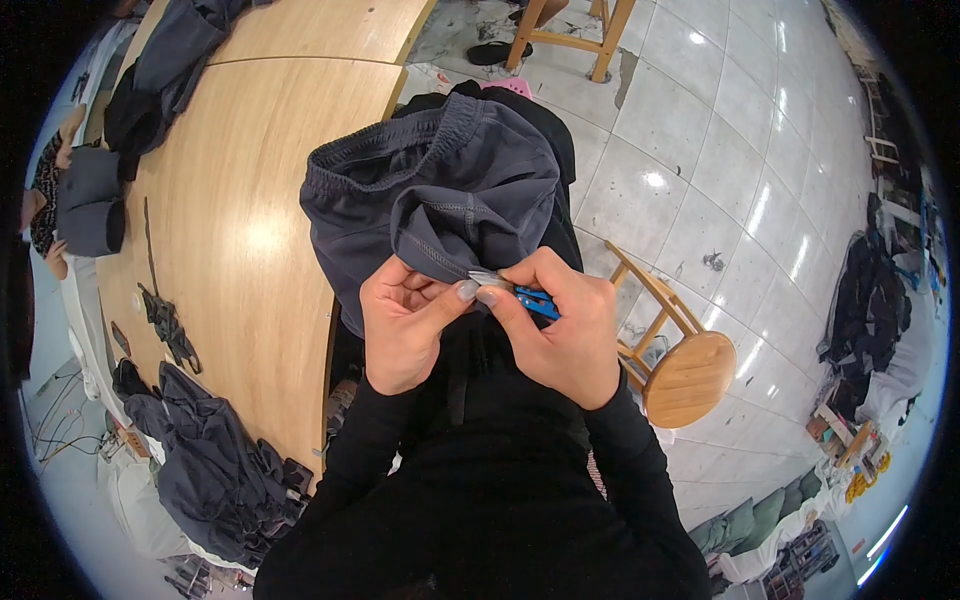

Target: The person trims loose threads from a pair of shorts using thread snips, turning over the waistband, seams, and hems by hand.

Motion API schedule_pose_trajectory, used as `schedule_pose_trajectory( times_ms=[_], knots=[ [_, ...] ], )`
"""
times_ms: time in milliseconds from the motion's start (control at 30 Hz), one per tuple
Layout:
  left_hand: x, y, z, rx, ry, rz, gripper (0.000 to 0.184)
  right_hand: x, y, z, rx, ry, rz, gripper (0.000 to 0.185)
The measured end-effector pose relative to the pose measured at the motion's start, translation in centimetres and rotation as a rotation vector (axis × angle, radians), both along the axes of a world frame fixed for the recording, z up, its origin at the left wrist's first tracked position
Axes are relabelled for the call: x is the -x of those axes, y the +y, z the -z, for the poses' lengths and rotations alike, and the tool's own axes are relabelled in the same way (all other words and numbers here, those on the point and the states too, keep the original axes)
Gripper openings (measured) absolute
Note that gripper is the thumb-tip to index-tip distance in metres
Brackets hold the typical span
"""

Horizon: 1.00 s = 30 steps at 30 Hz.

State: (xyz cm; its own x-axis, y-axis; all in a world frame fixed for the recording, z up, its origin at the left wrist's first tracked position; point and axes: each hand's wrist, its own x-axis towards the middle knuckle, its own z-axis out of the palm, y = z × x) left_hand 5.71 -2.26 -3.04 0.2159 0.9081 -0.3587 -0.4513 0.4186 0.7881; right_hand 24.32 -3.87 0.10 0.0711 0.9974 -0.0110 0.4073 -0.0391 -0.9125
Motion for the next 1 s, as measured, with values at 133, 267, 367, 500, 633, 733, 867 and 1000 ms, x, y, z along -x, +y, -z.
schedule_pose_trajectory(
  times_ms=[133, 267, 367, 500, 633, 733, 867, 1000],
  knots=[
    [0.1, 0.0, 0.0, 0.002, -0.023, 0.017, 0.028, 0.0, 0.0, 0.0, 0.007, -0.001, 0.003, 0.020],
    [0.6, 1.0, -1.0, 0.252, -0.282, 0.042, 0.022, -0.2, -0.2, 0.2, 0.005, 0.002, -0.009, 0.019],
    [0.4, 0.8, -0.3, 0.216, -0.186, 0.027, 0.018, -0.3, -0.3, 0.4, 0.013, 0.030, 0.013, 0.018],
    [0.4, 0.5, -0.5, 0.184, -0.152, -0.016, 0.017, -0.7, -0.4, 0.3, 0.016, 0.026, 0.039, 0.019],
    [0.2, 0.4, -0.7, 0.169, -0.147, -0.026, 0.017, -0.6, -0.5, -0.3, 0.021, -0.010, -0.018, 0.020],
    [0.3, 0.3, -0.7, 0.140, -0.137, -0.038, 0.019, -0.3, -0.5, -0.2, -0.009, -0.012, -0.020, 0.020],
    [0.5, 0.3, -0.7, 0.110, -0.105, -0.032, 0.020, -0.3, -0.4, -0.2, -0.024, -0.018, -0.013, 0.021],
    [0.4, 0.3, -0.6, 0.103, -0.118, -0.029, 0.022, -0.2, -0.3, -0.2, -0.025, -0.031, -0.012, 0.021]
  ],
)
